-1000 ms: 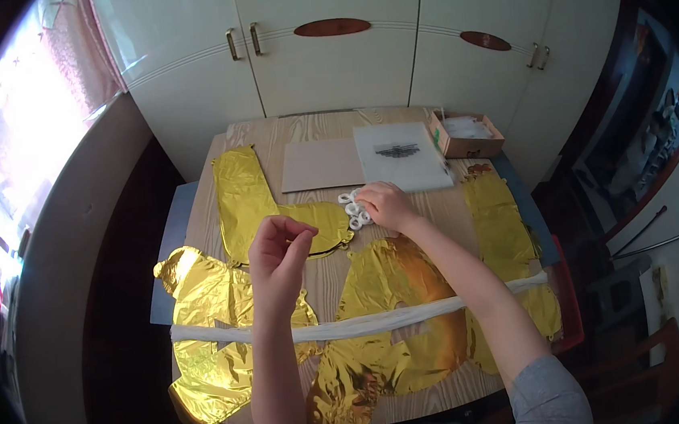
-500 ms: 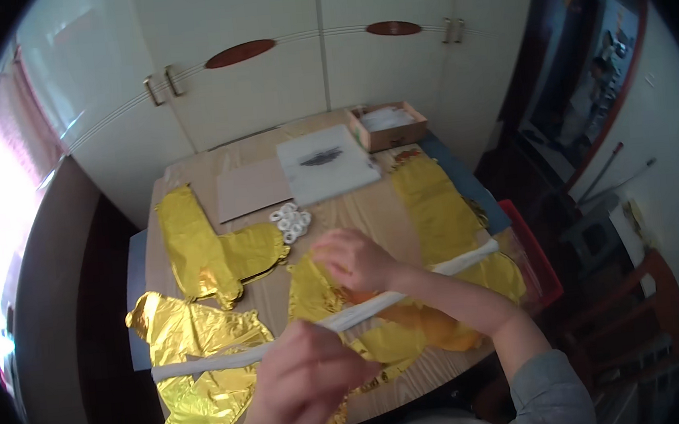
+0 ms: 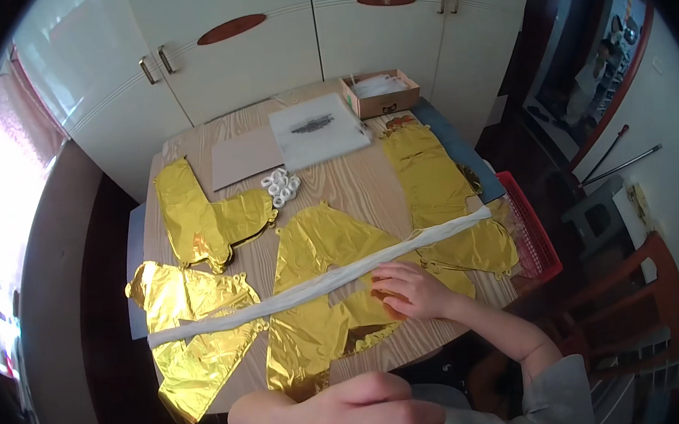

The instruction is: Attach small plastic circular clips or connectors to gold foil sheets on a workbench.

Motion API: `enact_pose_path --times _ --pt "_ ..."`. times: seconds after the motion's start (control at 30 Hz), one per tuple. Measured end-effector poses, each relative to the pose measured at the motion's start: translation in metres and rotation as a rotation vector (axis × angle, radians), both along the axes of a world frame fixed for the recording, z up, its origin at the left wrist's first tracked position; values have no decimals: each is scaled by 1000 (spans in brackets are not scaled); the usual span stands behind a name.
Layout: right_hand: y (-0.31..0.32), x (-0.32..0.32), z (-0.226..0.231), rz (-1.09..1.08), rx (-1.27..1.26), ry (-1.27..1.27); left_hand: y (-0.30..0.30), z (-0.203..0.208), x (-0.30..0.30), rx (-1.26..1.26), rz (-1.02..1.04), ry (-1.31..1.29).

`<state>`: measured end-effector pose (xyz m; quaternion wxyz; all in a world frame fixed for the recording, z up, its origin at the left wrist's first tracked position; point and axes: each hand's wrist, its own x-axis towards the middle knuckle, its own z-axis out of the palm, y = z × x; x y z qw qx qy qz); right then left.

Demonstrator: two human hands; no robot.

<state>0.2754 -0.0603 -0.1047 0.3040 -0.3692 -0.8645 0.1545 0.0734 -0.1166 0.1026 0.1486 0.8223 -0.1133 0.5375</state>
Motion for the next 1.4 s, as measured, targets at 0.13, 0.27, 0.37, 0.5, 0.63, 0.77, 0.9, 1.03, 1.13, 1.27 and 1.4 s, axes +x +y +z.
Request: enact_pose_path --times 0.13,0.27,0.37,0.5,0.63,0.77,0.9,1.03,1.13,1.27,1.4 --pt "-10 -5 -12 -64 -38 -108 -7 1 2 -78 29 59" --pt "-16 -13 -13 -116 -56 -88 -15 9 2 -63 191 196" --pt "-12 -11 -14 -149 -110 -20 -7 -1 6 -289 37 283" --pt "-1 -17 2 -150 -110 9 -23 5 8 -1297 -646 411" --pt "16 -32 20 -130 -35 57 -30 8 9 -1401 -805 459" --pt "43 -52 37 -80 -95 -18 -27 2 1 -1138 -595 363" --pt "82 -80 18 -19 -105 -128 -13 -7 -18 -907 -267 66" --pt "98 -103 14 43 -303 -321 38 -6 -63 -994 124 -386" --pt "106 -111 8 123 -368 -338 65 -18 -78 -1015 107 -352" --pt "115 -106 19 158 -505 -264 85 -38 -73 -1015 369 23" --pt "116 -97 30 210 -569 -221 112 -57 -67 -800 733 329"
